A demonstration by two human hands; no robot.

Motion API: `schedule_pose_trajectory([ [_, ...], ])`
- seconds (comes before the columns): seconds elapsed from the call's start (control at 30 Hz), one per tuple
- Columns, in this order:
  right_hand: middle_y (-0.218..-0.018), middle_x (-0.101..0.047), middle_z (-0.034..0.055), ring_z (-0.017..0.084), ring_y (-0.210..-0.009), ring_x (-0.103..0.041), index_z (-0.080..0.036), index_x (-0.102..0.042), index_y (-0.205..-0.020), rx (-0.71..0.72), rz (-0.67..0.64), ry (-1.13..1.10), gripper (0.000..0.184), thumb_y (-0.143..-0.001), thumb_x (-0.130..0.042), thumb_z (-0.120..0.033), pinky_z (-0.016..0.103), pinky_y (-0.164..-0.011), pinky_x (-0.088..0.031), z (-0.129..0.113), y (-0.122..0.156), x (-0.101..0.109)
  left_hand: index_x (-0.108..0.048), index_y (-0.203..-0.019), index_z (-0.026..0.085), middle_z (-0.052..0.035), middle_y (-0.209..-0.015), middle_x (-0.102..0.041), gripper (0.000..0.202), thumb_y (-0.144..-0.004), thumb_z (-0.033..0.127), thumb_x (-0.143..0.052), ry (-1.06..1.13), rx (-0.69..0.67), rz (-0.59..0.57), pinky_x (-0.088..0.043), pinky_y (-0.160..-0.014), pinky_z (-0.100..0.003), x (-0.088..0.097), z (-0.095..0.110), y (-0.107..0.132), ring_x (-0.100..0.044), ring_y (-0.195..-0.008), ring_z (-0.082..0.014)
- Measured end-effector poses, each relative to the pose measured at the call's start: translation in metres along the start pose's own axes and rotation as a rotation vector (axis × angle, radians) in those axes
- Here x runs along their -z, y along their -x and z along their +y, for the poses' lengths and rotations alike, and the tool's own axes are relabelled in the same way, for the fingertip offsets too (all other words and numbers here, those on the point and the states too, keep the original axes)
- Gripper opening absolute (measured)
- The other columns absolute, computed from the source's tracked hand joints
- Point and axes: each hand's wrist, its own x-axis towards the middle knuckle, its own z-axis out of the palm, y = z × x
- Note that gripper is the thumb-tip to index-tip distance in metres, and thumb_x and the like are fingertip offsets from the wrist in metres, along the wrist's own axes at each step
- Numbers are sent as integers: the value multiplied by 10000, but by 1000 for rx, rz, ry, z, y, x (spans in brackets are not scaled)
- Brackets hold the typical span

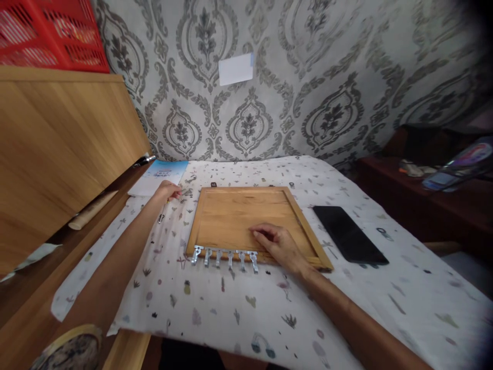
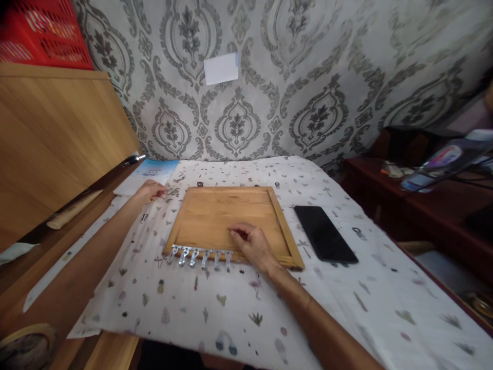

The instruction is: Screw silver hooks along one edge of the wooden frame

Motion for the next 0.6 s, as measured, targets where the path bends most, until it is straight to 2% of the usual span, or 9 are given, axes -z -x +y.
schedule_pose_trajectory([
  [0.2, -888, -781, 87, 237, -813, -716, -194, -765, -889, 7, 0, 10, 234, -828, -611, -360, 369, -750, -578, -1, 0, 1, -589, -1265, 149, -114, -1253, -621, 378, -949, 355, -614, 9, -88, -38, -570, -897, -445, 5, 2, 11, -641, -1071, -232],
  [0.3, -885, -777, 86, 237, -807, -715, -198, -764, -890, 14, 3, 16, 238, -835, -609, -369, 366, -739, -578, -2, 1, 0, -607, -1212, 138, -98, -1167, -649, 337, -955, 355, -609, -21, -162, -76, -585, -836, -401, 2, 0, 25, -657, -983, -200],
  [0.4, -890, -771, 85, 233, -803, -709, -196, -762, -907, 18, 8, 21, 242, -847, -604, -370, 361, -732, -574, -4, 3, -2, -654, -1024, 116, -44, -910, -673, 238, -928, 333, -638, -54, -282, -104, -532, -614, -260, -5, 0, 47, -630, -708, -123],
  [0.47, -897, -767, 81, 222, -802, -703, -196, -760, -937, 25, 13, 25, 245, -860, -597, -363, 348, -729, -569, -7, 5, -4, -675, -851, 114, -12, -727, -643, 188, -849, 301, -688, -72, -391, -114, -377, -461, -210, -12, 2, 66, -567, -536, -94],
  [0.5, -899, -763, 78, 214, -796, -699, -196, -757, -954, 35, 19, 28, 247, -869, -594, -360, 339, -720, -566, -8, 7, -6, -675, -793, 125, 2, -671, -627, 175, -815, 298, -697, -84, -448, -117, -330, -443, -213, -16, 3, 77, -552, -499, -92],
  [0.6, -901, -750, 73, 186, -740, -675, -198, -747, -990, 98, 52, 22, 247, -893, -584, -357, 307, -654, -550, -13, 12, -10, -680, -705, 152, 27, -589, -612, 131, -776, 262, -675, -152, -621, -145, -376, -537, -237, -31, 8, 113, -542, -496, -99],
])
